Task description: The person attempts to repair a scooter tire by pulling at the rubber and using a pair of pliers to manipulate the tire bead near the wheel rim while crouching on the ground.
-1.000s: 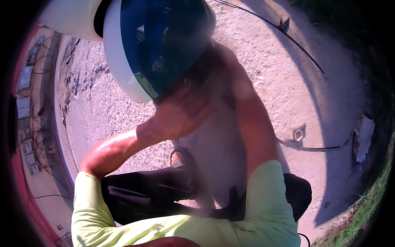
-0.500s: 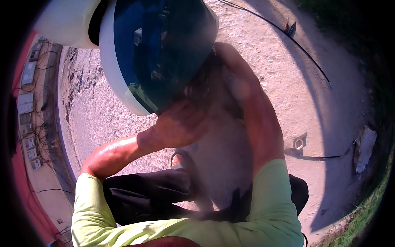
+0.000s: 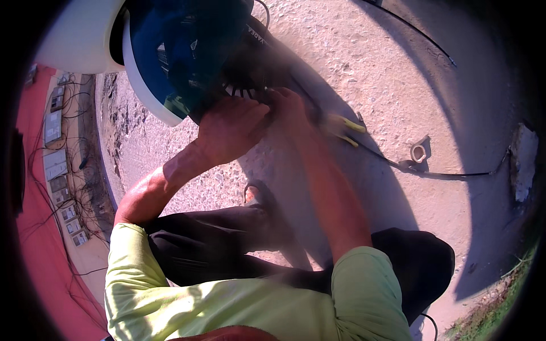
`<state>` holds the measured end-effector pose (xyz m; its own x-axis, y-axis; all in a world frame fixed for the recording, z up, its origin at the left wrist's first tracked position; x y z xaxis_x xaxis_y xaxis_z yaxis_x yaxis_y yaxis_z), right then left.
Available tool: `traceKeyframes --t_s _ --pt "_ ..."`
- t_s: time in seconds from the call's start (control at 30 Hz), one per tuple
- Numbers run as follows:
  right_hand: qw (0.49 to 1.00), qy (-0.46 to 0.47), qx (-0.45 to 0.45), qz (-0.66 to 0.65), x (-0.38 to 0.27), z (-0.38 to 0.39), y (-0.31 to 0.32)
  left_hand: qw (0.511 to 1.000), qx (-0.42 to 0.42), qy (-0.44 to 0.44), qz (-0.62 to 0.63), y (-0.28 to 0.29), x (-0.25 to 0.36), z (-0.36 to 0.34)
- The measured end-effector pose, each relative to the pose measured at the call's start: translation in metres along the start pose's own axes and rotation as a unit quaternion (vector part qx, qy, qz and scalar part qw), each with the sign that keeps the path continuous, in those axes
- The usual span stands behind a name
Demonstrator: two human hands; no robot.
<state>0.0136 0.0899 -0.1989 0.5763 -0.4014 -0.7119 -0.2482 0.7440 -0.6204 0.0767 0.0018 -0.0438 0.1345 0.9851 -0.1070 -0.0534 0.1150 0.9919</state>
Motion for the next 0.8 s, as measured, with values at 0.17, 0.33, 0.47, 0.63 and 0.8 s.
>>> traceKeyframes --t_s 0.17,0.33,0.47,0.63,0.8 --pt "0.998 0.034 -0.035 -0.028 0.012 -0.007 0.012 0.986 0.065 -0.094 -0.125 0.008 0.001 -0.066" --pt "1.000 -0.005 0.002 0.017 0.010 -0.004 0.006 0.955 -0.158 -0.087 -0.236 0.003 0.000 -0.118" --pt "0.996 -0.017 0.015 0.090 0.021 -0.017 -0.001 0.902 -0.148 -0.139 -0.381 -0.010 -0.006 -0.131" --pt "0.987 0.041 0.028 0.152 0.032 -0.023 -0.007 0.927 -0.207 -0.120 -0.288 -0.046 -0.047 -0.133" --pt "0.993 0.015 0.022 0.119 0.050 -0.029 0.005 0.930 -0.211 -0.111 -0.278 -0.060 -0.040 -0.146"
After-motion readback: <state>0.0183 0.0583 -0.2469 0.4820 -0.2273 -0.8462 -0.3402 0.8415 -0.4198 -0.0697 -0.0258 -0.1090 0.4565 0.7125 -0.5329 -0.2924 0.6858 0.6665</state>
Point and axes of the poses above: each hand's wrist, its own z-axis away from the middle knuckle, its own y-axis out of the back of the hand, x = y × z, the point moved 1 cm from there along -z, towards the middle knuckle, and after that the axes turned 12 degrees about y, right-handed, at the moved point
